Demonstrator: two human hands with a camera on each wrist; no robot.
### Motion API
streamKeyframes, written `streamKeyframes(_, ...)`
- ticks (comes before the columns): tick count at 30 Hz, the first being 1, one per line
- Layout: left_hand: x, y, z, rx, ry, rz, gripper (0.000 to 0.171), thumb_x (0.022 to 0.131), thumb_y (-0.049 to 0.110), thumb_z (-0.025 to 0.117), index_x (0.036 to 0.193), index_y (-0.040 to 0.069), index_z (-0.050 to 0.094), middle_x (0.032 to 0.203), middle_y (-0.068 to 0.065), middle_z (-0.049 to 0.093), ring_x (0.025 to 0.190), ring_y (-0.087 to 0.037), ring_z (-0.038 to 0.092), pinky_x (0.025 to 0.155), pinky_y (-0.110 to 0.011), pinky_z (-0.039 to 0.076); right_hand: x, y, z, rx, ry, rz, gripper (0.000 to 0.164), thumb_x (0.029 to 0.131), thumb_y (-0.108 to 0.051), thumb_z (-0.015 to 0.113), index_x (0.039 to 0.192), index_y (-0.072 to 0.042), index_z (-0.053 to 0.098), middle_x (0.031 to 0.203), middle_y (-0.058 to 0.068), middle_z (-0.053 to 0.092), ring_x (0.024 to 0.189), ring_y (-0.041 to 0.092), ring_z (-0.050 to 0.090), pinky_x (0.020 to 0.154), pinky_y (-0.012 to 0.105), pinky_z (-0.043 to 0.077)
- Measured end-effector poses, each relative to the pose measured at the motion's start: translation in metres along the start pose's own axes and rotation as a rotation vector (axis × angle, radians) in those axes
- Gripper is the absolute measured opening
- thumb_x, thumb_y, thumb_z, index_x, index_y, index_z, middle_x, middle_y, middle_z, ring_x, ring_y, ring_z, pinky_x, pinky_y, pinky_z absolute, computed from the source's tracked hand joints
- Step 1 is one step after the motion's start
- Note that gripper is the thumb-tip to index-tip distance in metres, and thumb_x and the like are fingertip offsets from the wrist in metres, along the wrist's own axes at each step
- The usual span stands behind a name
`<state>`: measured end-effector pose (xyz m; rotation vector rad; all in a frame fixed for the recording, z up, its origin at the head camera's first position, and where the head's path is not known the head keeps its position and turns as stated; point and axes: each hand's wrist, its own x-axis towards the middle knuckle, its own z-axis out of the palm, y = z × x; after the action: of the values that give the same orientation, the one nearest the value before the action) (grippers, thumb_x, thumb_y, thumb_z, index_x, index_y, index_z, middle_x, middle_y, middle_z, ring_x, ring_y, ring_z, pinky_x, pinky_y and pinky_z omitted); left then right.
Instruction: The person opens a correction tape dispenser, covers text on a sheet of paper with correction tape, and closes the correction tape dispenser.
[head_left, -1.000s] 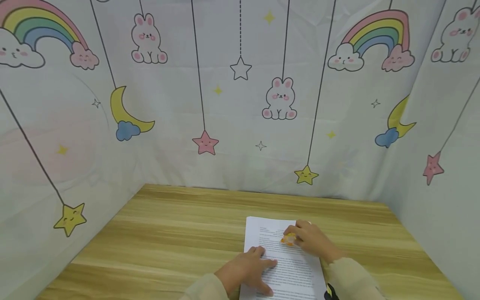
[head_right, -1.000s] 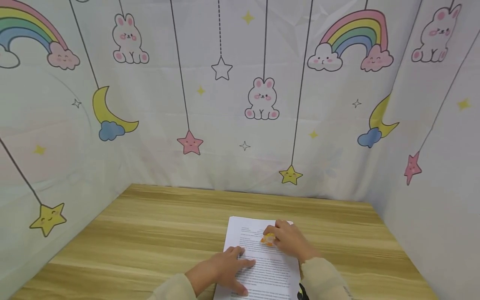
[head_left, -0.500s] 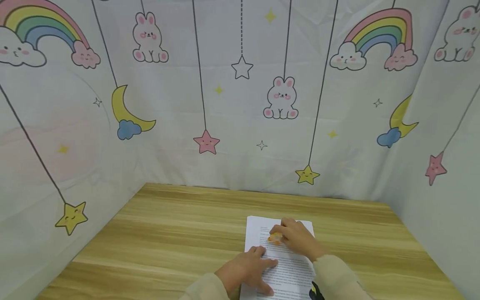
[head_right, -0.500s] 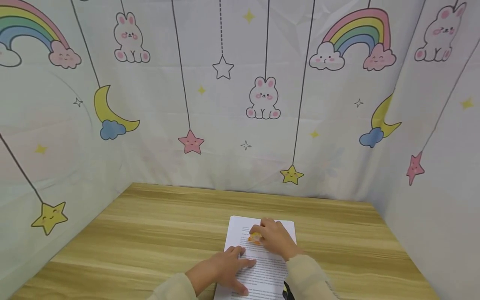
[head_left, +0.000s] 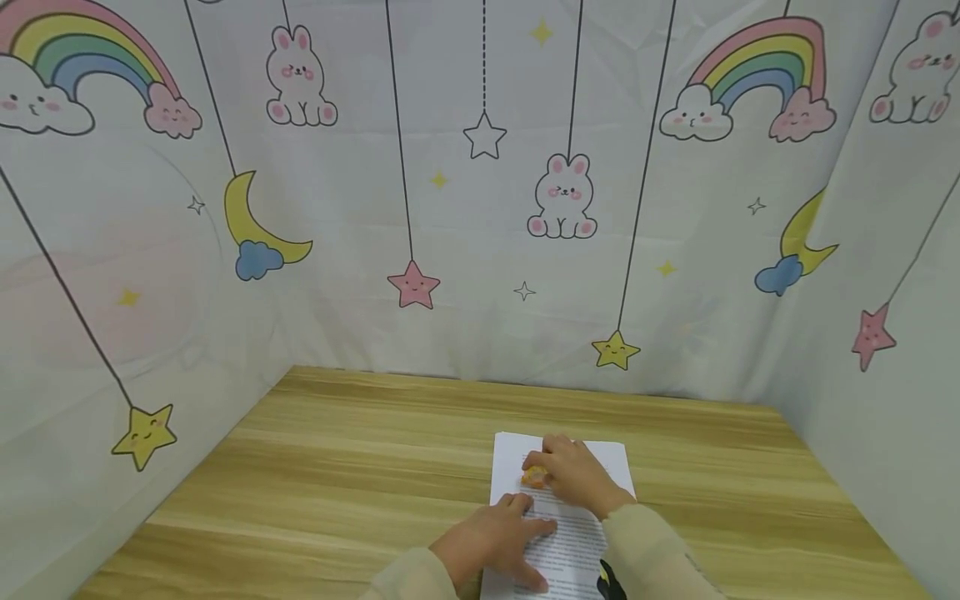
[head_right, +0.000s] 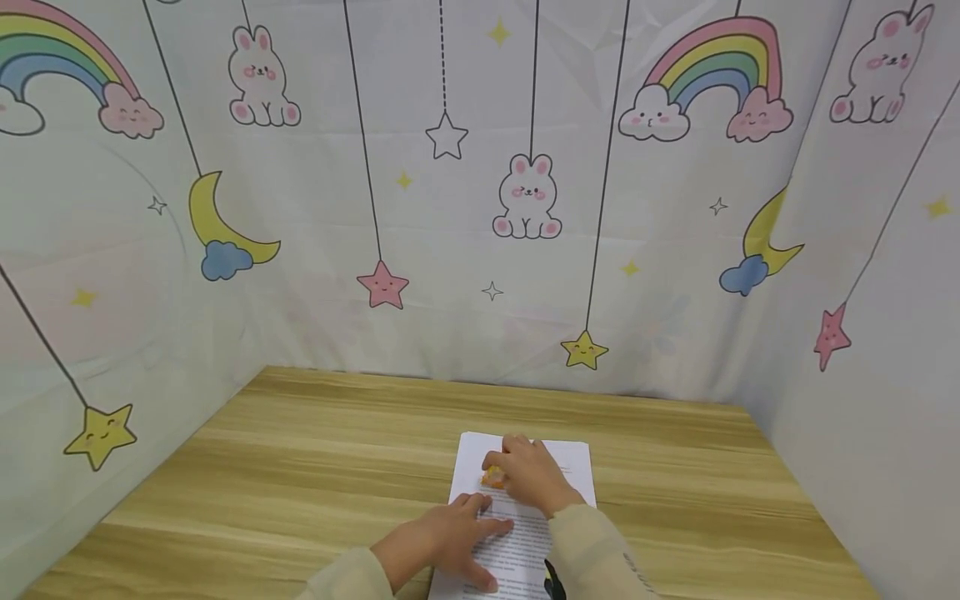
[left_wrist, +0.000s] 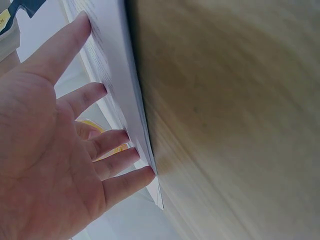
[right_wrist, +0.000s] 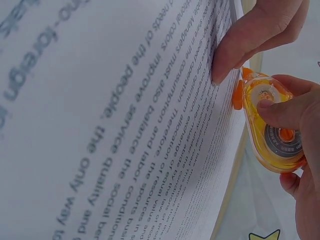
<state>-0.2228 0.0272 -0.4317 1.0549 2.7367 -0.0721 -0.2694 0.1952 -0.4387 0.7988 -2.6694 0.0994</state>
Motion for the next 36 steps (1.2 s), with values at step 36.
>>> streamKeyframes(36, 0.0021, -0.0012, 0.0014, 0.021, 0.022, 0.03, 0.073, 0.067, 0.067, 0.065, 0.133, 0.046, 0.042, 0.136, 0.001, 0.039, 0.122, -0.019, 0.041, 0.089, -0.037, 0.048, 0.0019, 0.0046, 0.0003, -0.171, -0.032, -0.127, 0.019, 0.079, -0.015, 0.068, 0.093, -0.026, 0.061, 0.081, -0.004, 0.048, 0.078, 0.013, 0.048, 0.064, 0.032, 0.043)
